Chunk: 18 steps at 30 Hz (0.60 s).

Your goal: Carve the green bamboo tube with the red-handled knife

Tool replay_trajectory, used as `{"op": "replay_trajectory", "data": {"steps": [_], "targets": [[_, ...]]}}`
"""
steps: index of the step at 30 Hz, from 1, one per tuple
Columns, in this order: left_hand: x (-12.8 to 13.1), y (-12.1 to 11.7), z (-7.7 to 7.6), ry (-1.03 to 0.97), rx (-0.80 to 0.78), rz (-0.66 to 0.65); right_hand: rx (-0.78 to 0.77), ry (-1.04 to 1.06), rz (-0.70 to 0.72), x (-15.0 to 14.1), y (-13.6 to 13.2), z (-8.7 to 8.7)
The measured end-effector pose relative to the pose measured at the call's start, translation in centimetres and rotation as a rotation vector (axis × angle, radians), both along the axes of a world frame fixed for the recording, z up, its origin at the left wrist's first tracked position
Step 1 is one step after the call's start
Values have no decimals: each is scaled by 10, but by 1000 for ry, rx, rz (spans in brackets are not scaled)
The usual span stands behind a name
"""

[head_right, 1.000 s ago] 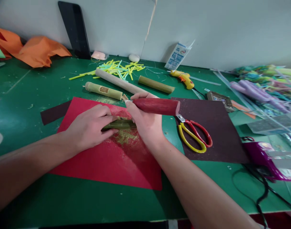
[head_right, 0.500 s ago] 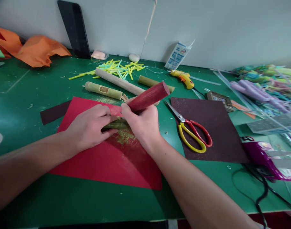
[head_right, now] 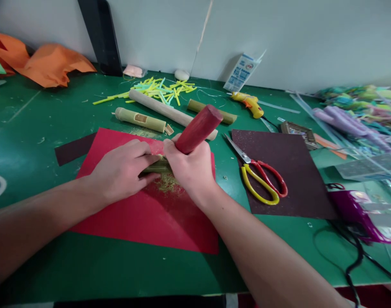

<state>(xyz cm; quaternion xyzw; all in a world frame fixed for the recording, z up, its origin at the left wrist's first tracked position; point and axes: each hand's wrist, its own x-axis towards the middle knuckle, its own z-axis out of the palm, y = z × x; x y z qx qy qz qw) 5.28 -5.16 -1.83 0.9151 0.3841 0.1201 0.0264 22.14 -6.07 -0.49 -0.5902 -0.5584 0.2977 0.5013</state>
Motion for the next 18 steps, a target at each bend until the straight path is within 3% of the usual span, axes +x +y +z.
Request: {"op": "replay_trajectory", "data": {"steps": [8, 18], "targets": [[1, 0, 2, 19, -50, 20, -27, 12, -23, -4, 0, -1], [2, 1, 0, 1, -1, 7, -2, -12, -59, -8, -3, -1]]}}
